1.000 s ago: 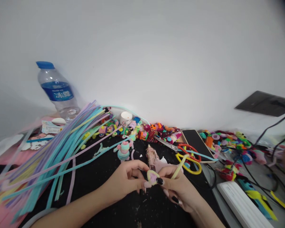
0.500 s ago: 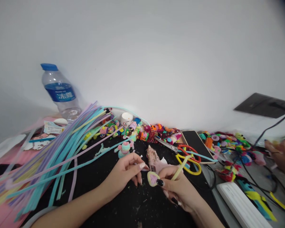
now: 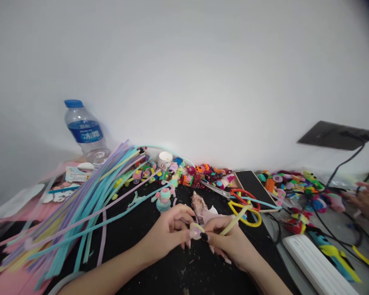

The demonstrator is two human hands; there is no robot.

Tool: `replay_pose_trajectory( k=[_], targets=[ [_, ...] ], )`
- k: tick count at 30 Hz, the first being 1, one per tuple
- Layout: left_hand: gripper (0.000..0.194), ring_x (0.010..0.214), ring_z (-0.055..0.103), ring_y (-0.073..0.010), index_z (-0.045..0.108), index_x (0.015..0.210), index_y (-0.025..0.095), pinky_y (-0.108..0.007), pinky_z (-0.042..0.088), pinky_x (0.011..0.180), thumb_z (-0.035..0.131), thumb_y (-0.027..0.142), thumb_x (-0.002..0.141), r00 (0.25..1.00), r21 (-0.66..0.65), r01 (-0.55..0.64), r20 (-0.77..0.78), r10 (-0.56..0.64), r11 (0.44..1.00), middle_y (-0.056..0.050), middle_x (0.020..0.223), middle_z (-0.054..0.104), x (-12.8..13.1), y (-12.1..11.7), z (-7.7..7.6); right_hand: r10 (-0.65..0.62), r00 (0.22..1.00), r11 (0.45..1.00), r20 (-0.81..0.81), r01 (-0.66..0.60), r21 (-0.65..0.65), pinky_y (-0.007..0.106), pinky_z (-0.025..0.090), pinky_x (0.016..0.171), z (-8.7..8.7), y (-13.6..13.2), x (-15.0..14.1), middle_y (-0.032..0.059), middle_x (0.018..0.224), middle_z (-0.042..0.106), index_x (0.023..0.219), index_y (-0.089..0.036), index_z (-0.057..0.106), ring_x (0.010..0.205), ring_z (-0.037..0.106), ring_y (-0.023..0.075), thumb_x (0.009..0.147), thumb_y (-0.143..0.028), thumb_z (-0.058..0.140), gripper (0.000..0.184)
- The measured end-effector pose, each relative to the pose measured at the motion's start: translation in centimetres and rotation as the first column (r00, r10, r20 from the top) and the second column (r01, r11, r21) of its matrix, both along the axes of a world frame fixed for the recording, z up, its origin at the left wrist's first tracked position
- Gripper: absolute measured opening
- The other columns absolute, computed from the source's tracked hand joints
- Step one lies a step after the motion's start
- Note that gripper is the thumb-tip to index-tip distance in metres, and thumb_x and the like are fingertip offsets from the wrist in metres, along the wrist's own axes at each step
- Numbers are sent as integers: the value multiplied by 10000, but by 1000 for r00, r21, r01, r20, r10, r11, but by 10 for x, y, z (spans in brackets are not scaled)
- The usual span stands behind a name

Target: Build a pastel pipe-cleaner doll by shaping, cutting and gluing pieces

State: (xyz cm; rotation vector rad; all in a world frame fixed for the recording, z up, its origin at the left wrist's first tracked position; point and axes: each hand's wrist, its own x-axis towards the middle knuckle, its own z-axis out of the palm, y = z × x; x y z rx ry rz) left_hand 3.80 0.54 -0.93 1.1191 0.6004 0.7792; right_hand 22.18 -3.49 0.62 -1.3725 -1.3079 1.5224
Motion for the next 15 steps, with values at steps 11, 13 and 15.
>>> replay_pose_trajectory(
  k=[11, 13, 15],
  targets=[
    [181, 590, 551, -106, 579, 827, 139, -222, 454, 565, 670, 248, 715, 1000, -78, -27, -6, 26, 997, 5, 664, 604, -1, 0, 4, -130, 990, 990, -54, 133, 53, 116, 215, 253, 0, 2, -4, -65, 444, 529, 680, -151, 533, 269, 350, 15, 695, -348, 667, 238],
    [194, 619, 558, -111, 578, 860, 155, -229, 456, 586, 668, 253, 719, 999, -125, -27, 32, 31, 992, 0, 718, 603, -1, 0, 2, -128, 990, 989, -61, 132, 67, 120, 228, 258, 0, 2, -4, -63, 451, 528, 704, -151, 535, 274, 358, 18, 708, -366, 655, 245],
    [204, 641, 561, -116, 580, 883, 168, -237, 457, 603, 668, 251, 719, 997, -165, -24, 62, 35, 986, 0, 748, 597, 0, -1, 1, -123, 991, 988, -55, 128, 87, 127, 246, 265, 0, 1, -5, -64, 453, 517, 721, -150, 540, 280, 364, 24, 717, -389, 643, 260]
  ],
)
